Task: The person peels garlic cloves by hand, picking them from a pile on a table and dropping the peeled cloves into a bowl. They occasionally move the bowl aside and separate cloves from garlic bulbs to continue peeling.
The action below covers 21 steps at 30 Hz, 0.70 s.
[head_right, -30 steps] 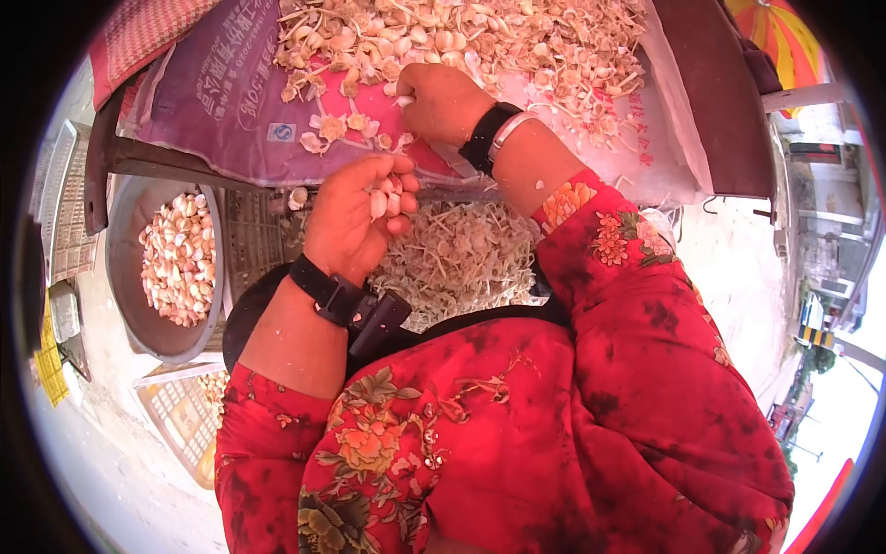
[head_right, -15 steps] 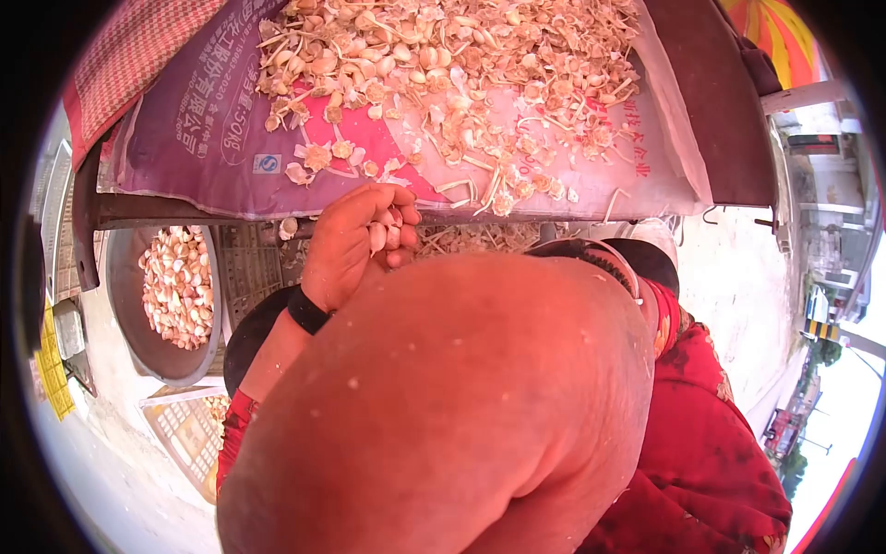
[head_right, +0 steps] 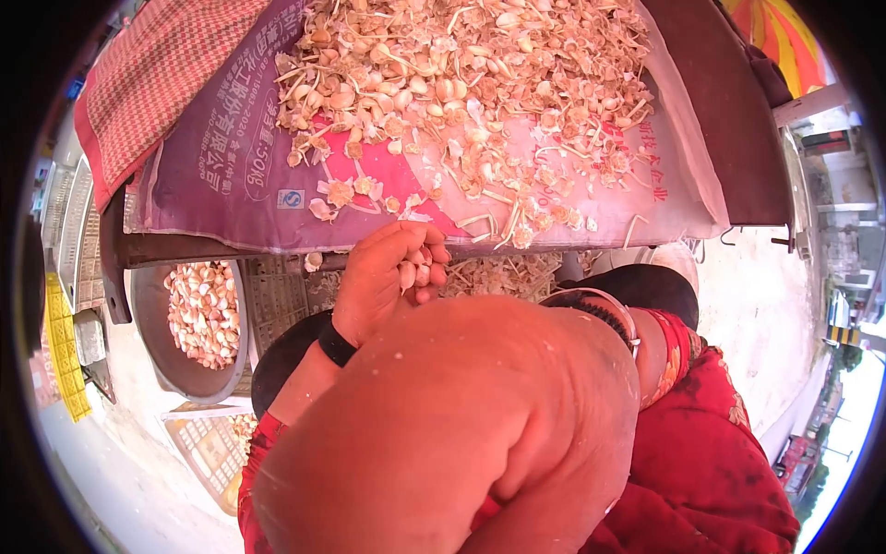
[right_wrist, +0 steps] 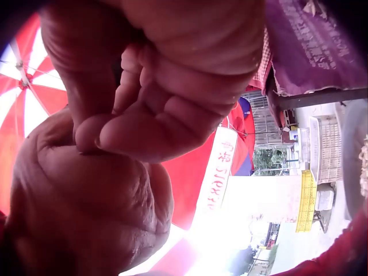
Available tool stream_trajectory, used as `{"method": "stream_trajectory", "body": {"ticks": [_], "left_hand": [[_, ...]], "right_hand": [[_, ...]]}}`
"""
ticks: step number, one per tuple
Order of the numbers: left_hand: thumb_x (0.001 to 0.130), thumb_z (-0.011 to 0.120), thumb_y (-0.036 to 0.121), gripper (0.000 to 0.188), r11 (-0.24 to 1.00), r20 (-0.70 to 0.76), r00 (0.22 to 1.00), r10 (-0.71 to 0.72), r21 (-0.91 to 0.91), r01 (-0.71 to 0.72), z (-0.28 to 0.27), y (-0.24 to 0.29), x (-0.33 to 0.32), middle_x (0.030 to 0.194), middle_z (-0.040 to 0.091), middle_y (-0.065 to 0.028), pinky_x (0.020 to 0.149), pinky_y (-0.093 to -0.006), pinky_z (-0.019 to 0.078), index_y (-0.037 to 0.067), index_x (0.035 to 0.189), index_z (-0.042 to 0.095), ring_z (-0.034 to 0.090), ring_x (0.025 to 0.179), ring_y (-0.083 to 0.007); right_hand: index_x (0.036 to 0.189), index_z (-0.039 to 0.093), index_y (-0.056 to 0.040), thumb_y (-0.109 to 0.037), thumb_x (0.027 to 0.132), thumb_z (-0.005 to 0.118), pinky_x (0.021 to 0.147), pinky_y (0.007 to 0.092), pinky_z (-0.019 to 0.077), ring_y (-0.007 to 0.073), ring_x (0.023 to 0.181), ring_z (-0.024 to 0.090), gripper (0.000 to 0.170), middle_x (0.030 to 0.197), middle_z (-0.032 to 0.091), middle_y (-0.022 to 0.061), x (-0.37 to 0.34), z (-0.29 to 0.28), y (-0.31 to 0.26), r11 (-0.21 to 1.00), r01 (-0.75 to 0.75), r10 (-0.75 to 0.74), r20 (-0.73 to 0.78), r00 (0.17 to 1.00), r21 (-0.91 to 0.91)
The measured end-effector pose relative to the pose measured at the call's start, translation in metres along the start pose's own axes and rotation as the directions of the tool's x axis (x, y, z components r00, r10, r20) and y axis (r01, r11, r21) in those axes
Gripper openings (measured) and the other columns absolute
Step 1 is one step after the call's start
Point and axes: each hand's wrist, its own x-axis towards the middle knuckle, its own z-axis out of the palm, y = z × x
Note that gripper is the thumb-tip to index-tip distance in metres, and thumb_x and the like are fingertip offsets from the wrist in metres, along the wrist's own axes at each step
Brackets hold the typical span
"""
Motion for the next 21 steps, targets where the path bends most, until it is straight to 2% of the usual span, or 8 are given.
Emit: {"method": "stream_trajectory", "body": {"ticks": [3,6,9,16,19,21], "left_hand": [[0.088,0.046,0.016,0.02,1.0,0.043,0.999,0.025,0.005,-0.026,-0.004,-0.002,0.001,0.078,0.058,-0.007,0.049,-0.0247,0.0425,0.0,0.091,0.058,0.057,0.062,-0.0129],[0.087,0.047,0.016,0.02,1.0,0.013,1.0,0.025,0.007,-0.025,-0.003,0.0,-0.002,0.076,0.058,-0.007,0.049,-0.0244,0.0421,0.0,0.09,0.058,0.056,0.061,-0.0127],[0.087,0.047,0.016,0.02,0.994,-0.009,0.999,0.043,-0.096,-0.044,0.0,-0.002,-0.004,0.076,0.058,-0.0069,0.049,-0.0241,0.0412,0.0,0.09,0.058,0.055,0.061,-0.0125],[0.09,0.047,0.02,0.022,0.995,0.003,0.997,0.071,-0.073,-0.071,-0.002,0.004,-0.009,0.078,0.058,-0.0062,0.05,-0.0252,0.0411,0.001,0.09,0.058,0.056,0.064,-0.0128],[0.093,0.044,0.028,0.028,0.985,0.033,0.997,0.07,-0.159,-0.064,-0.006,-0.002,-0.01,0.078,0.059,-0.006,0.049,-0.026,0.0405,0.004,0.092,0.058,0.057,0.062,-0.0147],[0.094,0.043,0.034,0.034,0.969,0.056,0.997,0.049,-0.243,-0.034,-0.009,-0.004,-0.009,0.079,0.06,-0.0065,0.05,-0.0265,0.0409,0.004,0.094,0.059,0.057,0.064,-0.0156]], "right_hand": [[0.082,0.06,0.0033,-0.001,0.078,0.072,0.054,0.0261,0.0523,0.0191,0.061,0.063,0.013,0.079,0.064,0.02,0.001,0.0,0.004,0.999,0.033,-0.033,0.01,0.999,0.029],[0.08,0.061,0.0035,-0.001,0.077,0.072,0.054,0.0261,0.0525,0.0193,0.06,0.063,0.012,0.078,0.064,0.0207,0.002,0.001,0.005,0.997,0.053,-0.054,0.019,0.998,0.052],[0.078,0.061,0.0037,-0.001,0.077,0.072,0.053,0.0261,0.0526,0.0195,0.06,0.063,0.012,0.078,0.064,0.0213,0.004,-0.001,0.009,0.994,0.084,-0.086,0.015,0.996,0.075],[0.074,0.062,0.0041,-0.001,0.077,0.073,0.052,0.026,0.0529,0.0199,0.059,0.063,0.012,0.078,0.065,0.0228,0.009,0.002,0.012,0.977,0.156,-0.164,0.039,0.986,0.144],[0.084,0.059,0.0057,0.004,0.074,0.074,0.047,0.0283,0.05,0.0224,0.056,0.061,0.018,0.078,0.062,0.0265,0.01,-0.007,-0.015,0.995,-0.037,0.035,0.021,0.999,0.097],[0.088,0.059,0.0044,0.003,0.075,0.073,0.053,0.0271,0.0496,0.0199,0.062,0.061,0.02,0.081,0.062,0.0207,0.006,-0.017,-0.03,0.98,-0.187,0.179,-0.098,0.979,-0.073]]}}
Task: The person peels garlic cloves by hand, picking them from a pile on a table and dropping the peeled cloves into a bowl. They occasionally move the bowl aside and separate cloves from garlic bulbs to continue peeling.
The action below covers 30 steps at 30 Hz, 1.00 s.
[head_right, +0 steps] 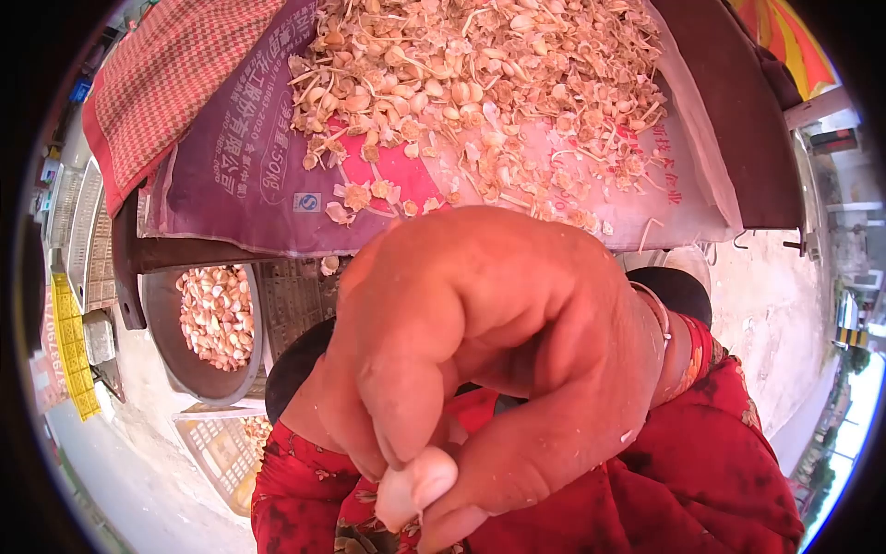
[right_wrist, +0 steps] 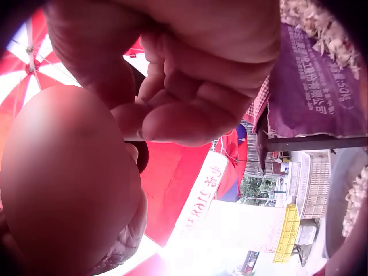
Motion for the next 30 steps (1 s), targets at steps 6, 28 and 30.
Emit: {"method": "stream_trajectory", "body": {"ticks": [6,28,30], "left_hand": [[0.094,0.045,0.034,0.037,0.983,0.09,0.994,0.061,-0.176,-0.044,-0.005,0.013,-0.006,0.088,0.062,-0.0106,0.051,-0.0271,0.0425,0.002,0.101,0.059,0.058,0.071,-0.0181],[0.096,0.039,0.04,0.04,0.984,-0.129,0.988,0.084,-0.148,-0.103,-0.006,0.016,-0.003,0.086,0.061,-0.0082,0.052,-0.0264,0.0391,0.004,0.101,0.058,0.056,0.067,-0.0166],[0.096,0.039,0.041,0.04,0.976,-0.124,0.986,0.108,-0.174,-0.129,-0.004,0.018,-0.004,0.085,0.061,-0.0071,0.053,-0.0268,0.0386,0.006,0.1,0.058,0.056,0.067,-0.0163]], "right_hand": [[0.096,0.059,0.0005,0.001,0.083,0.065,0.064,0.0237,0.0481,0.0115,0.073,0.061,0.014,0.084,0.062,0.005,-0.02,-0.074,-0.004,0.539,-0.529,0.103,-0.572,0.814,-0.655],[0.1,0.062,0.0033,-0.002,0.082,0.058,0.055,0.0259,0.0499,0.0122,0.061,0.062,0.019,0.075,0.064,0.0072,0.007,-0.121,0.016,0.199,-0.676,0.261,-0.626,0.735,-0.71],[0.1,0.062,0.003,-0.003,0.083,0.059,0.056,0.0245,0.0492,0.0114,0.063,0.062,0.018,0.075,0.063,0.0046,0.009,-0.115,0.016,0.303,-0.623,0.285,-0.555,0.782,-0.721]]}}
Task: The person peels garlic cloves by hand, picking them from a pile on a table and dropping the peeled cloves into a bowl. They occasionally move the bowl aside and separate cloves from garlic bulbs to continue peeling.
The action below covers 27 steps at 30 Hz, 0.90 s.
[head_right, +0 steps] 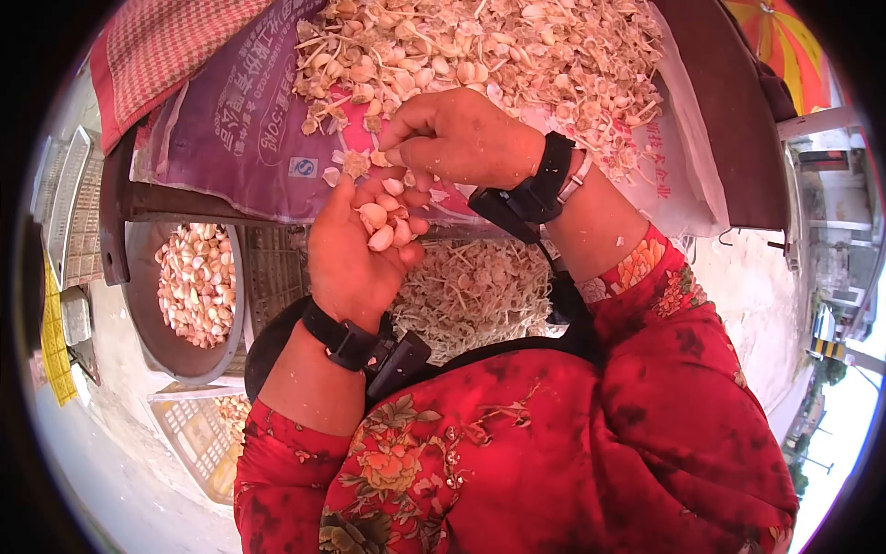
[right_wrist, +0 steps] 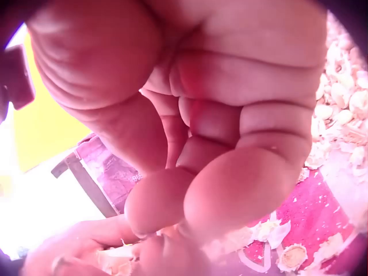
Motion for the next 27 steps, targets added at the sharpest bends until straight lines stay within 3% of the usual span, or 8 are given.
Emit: {"method": "stream_trajectory", "body": {"ticks": [3,8,12,15,18,19,21,27], "left_hand": [[0.095,0.041,0.039,0.038,1.0,0.064,0.998,0.017,-0.008,-0.016,-0.002,0.003,0.003,0.084,0.061,-0.0076,0.052,-0.0272,0.039,0.006,0.1,0.059,0.056,0.067,-0.0172],[0.093,0.047,0.034,0.031,1.0,0.148,0.989,-0.005,0.01,0.004,-0.009,0.001,0.006,0.082,0.061,-0.0088,0.049,-0.0267,0.0395,0.006,0.093,0.059,0.056,0.068,-0.0184],[0.091,0.052,0.03,0.023,1.0,0.095,0.995,-0.001,0.023,-0.001,-0.006,0.002,0.005,0.077,0.058,-0.0058,0.052,-0.0267,0.039,0.007,0.088,0.055,0.056,0.065,-0.0161],[0.091,0.052,0.028,0.021,0.998,0.041,0.999,0.023,0.052,-0.025,-0.006,0.001,0.008,0.077,0.058,-0.0063,0.051,-0.0265,0.0398,0.007,0.088,0.055,0.056,0.066,-0.0162],[0.093,0.05,0.028,0.022,0.998,0.004,0.999,0.046,0.052,-0.046,-0.007,0.002,0.007,0.078,0.059,-0.007,0.05,-0.026,0.0406,0.007,0.089,0.055,0.056,0.067,-0.0167],[0.094,0.05,0.028,0.022,0.997,-0.008,0.998,0.06,0.05,-0.06,-0.006,0.003,0.006,0.078,0.058,-0.0067,0.049,-0.0258,0.0404,0.007,0.09,0.055,0.056,0.067,-0.0165],[0.093,0.05,0.028,0.021,0.997,-0.014,0.998,0.056,0.045,-0.055,-0.003,0.003,0.004,0.077,0.058,-0.0058,0.049,-0.0257,0.0399,0.007,0.09,0.056,0.056,0.066,-0.0157],[0.092,0.051,0.028,0.022,0.98,0.053,0.997,-0.056,0.195,0.045,-0.008,-0.009,0.012,0.072,0.058,-0.0037,0.045,-0.0234,0.0378,0.007,0.088,0.057,0.054,0.059,-0.0126]], "right_hand": [[0.101,0.062,0.0005,-0.004,0.084,0.059,0.057,0.0248,0.0486,0.0106,0.065,0.061,0.018,0.077,0.064,0.0045,0.031,-0.002,0.024,0.9,0.195,-0.267,-0.141,0.953,-0.389],[0.1,0.063,-0.0053,-0.012,0.077,0.063,0.075,0.0418,0.0503,0.0349,0.084,0.061,0.024,0.087,0.064,0.015,0.085,0.004,0.043,0.571,0.179,-0.466,-0.137,0.874,-0.802],[0.093,0.062,-0.0042,-0.013,0.077,0.063,0.073,0.0431,0.0502,0.0367,0.082,0.061,0.019,0.087,0.065,0.016,0.101,0.012,0.034,0.443,0.081,-0.292,-0.058,0.955,-0.893],[0.09,0.062,-0.0039,-0.014,0.08,0.063,0.062,0.0381,0.0508,0.0291,0.07,0.063,0.015,0.078,0.066,0.0125,0.105,-0.003,0.052,0.584,0.204,-0.393,-0.054,0.918,-0.786],[0.09,0.063,-0.003,-0.016,0.083,0.065,0.053,0.0285,0.0476,0.0156,0.06,0.061,0.015,0.071,0.065,0.0064,0.068,-0.007,0.016,0.964,-0.109,0.081,-0.122,0.989,-0.242],[0.091,0.062,-0.0013,-0.015,0.084,0.066,0.051,0.0216,0.0442,0.0071,0.058,0.058,0.015,0.072,0.063,0.0032,0.054,-0.01,0.016,0.997,-0.079,0.078,-0.05,0.996,-0.009],[0.091,0.062,-0.0002,-0.011,0.084,0.066,0.052,0.0226,0.045,0.0088,0.058,0.057,0.013,0.074,0.064,0.0046,0.023,-0.012,0.013,0.977,-0.115,0.099,0.096,0.99,0.18],[0.093,0.061,-0.0005,-0.008,0.086,0.062,0.053,0.0222,0.0446,0.0078,0.061,0.056,0.011,0.077,0.064,0.0031,-0.035,0.007,0.01,0.986,-0.147,0.137,0.13,0.982,0.075]]}}
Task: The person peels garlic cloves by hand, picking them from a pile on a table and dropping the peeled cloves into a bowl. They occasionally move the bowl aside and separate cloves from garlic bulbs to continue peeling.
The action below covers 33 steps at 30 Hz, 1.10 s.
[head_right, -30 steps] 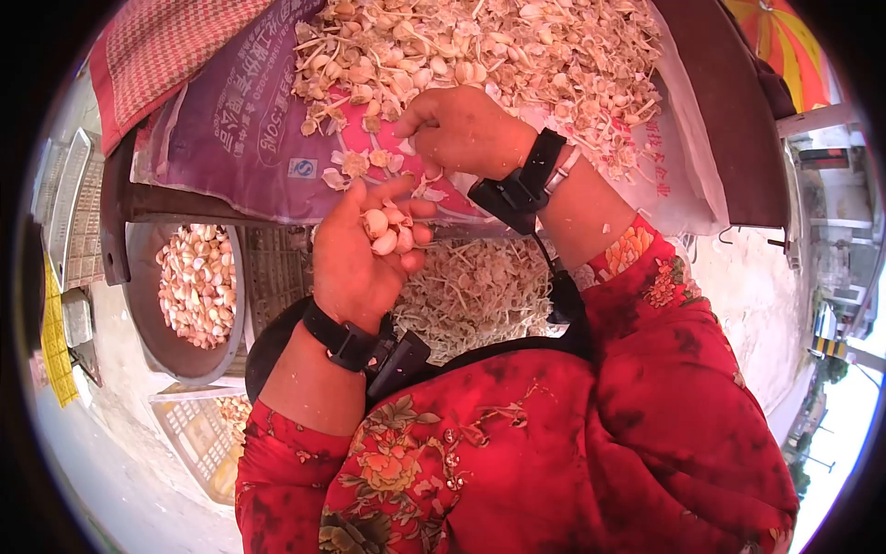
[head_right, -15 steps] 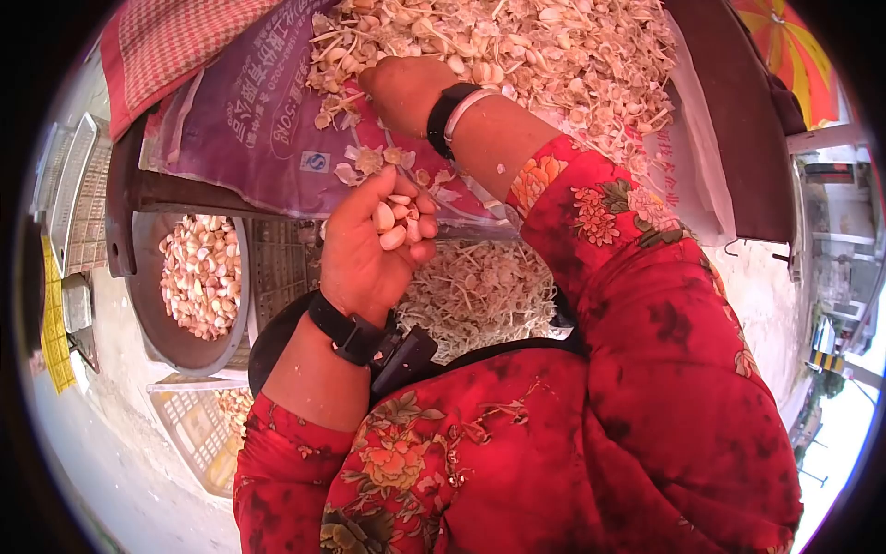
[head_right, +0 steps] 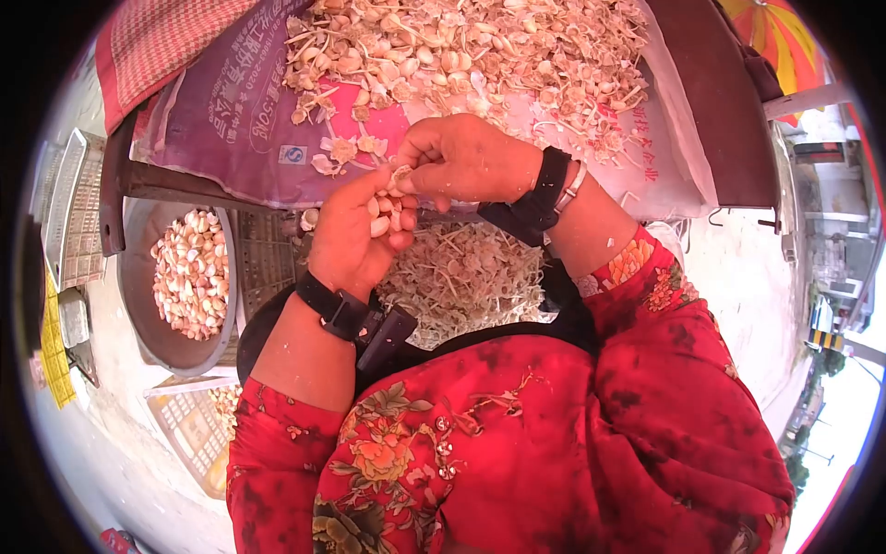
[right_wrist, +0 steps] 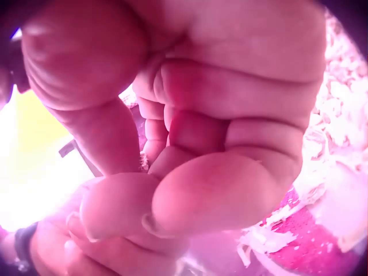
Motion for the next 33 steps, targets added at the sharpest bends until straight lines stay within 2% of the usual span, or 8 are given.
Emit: {"method": "stream_trajectory", "body": {"ticks": [4,7,16,19,22,26,30,33], "left_hand": [[0.091,0.051,0.024,0.019,0.994,0.0,0.999,-0.033,0.104,0.033,-0.001,-0.005,0.002,0.07,0.058,-0.0035,0.042,-0.0218,0.0356,0.007,0.086,0.057,0.054,0.056,-0.012],[0.091,0.05,0.021,0.017,0.986,0.014,0.999,-0.047,0.161,0.044,0.004,-0.006,0.002,0.069,0.057,-0.0033,0.04,-0.0215,0.0347,0.007,0.086,0.056,0.054,0.055,-0.0121],[0.088,0.05,0.017,0.014,0.986,-0.082,0.995,-0.063,0.148,0.075,0.012,-0.028,0.013,0.07,0.055,-0.0034,0.039,-0.0231,0.0313,0.005,0.087,0.058,0.049,0.051,-0.0115],[0.089,0.05,0.018,0.016,0.99,-0.077,0.997,-0.03,0.135,0.041,0.023,-0.024,0.01,0.071,0.056,-0.0043,0.04,-0.0232,0.0317,0.004,0.088,0.057,0.05,0.053,-0.0119],[0.088,0.051,0.02,0.018,0.998,0.03,0.999,-0.021,0.059,0.019,0.021,-0.016,0.011,0.072,0.058,-0.0055,0.041,-0.0242,0.033,0.004,0.088,0.058,0.051,0.055,-0.0128],[0.089,0.05,0.022,0.021,0.999,0.149,0.989,-0.001,-0.043,0.008,0.014,-0.009,0.014,0.078,0.059,-0.0096,0.044,-0.0247,0.0368,0.003,0.091,0.058,0.052,0.057,-0.0153],[0.089,0.051,0.023,0.022,0.996,0.169,0.985,0.044,-0.079,-0.031,0.013,-0.008,0.013,0.08,0.06,-0.0114,0.045,-0.0252,0.0383,0.002,0.091,0.059,0.052,0.059,-0.0157],[0.089,0.052,0.024,0.023,0.996,0.177,0.982,0.064,-0.071,-0.053,0.013,-0.008,0.015,0.082,0.061,-0.0112,0.046,-0.0257,0.0387,0.002,0.092,0.059,0.052,0.059,-0.0158]], "right_hand": [[0.086,0.062,-0.0028,-0.02,0.081,0.058,0.057,0.0413,0.0497,0.0323,0.061,0.062,0.018,0.074,0.064,0.0172,-0.003,-0.004,0.007,0.612,0.31,-0.329,0.121,0.936,-0.727],[0.082,0.062,-0.0051,-0.027,0.079,0.055,0.063,0.047,0.0492,0.0403,0.07,0.06,0.023,0.077,0.062,0.0204,-0.011,-0.002,0.006,0.629,0.258,-0.296,0.081,0.952,-0.733],[0.07,0.061,-0.0082,-0.022,0.074,0.059,0.058,0.0427,0.0495,0.0347,0.063,0.06,0.014,0.066,0.06,0.0114,-0.028,0.029,0.014,0.48,0.073,-0.333,-0.105,0.937,-0.874],[0.069,0.06,-0.0066,-0.021,0.076,0.061,0.056,0.0428,0.0478,0.0347,0.062,0.059,0.016,0.065,0.058,0.0116,-0.037,0.026,0.016,0.57,0.113,-0.429,-0.177,0.886,-0.814],[0.073,0.061,-0.0069,-0.026,0.079,0.059,0.06,0.0448,0.0479,0.0361,0.068,0.061,0.021,0.071,0.061,0.0146,-0.059,0.015,0.013,0.671,0.203,-0.423,-0.143,0.895,-0.713],[0.072,0.057,-0.0058,-0.026,0.081,0.062,0.059,0.0456,0.0457,0.0371,0.066,0.058,0.023,0.067,0.058,0.015,-0.084,-0.003,0.022,0.685,0.149,-0.146,0.065,0.987,-0.713],[0.085,0.062,-0.0052,-0.022,0.082,0.061,0.068,0.0422,0.0488,0.035,0.076,0.06,0.017,0.077,0.062,0.0144,-0.066,-0.036,0.052,0.645,0.109,-0.468,-0.279,0.839,-0.756],[0.092,0.064,-0.0053,-0.018,0.082,0.058,0.076,0.0414,0.0493,0.034,0.084,0.061,0.017,0.085,0.064,0.0154,-0.04,-0.06,0.057,0.624,0.06,-0.509,-0.347,0.788,-0.779]]}}
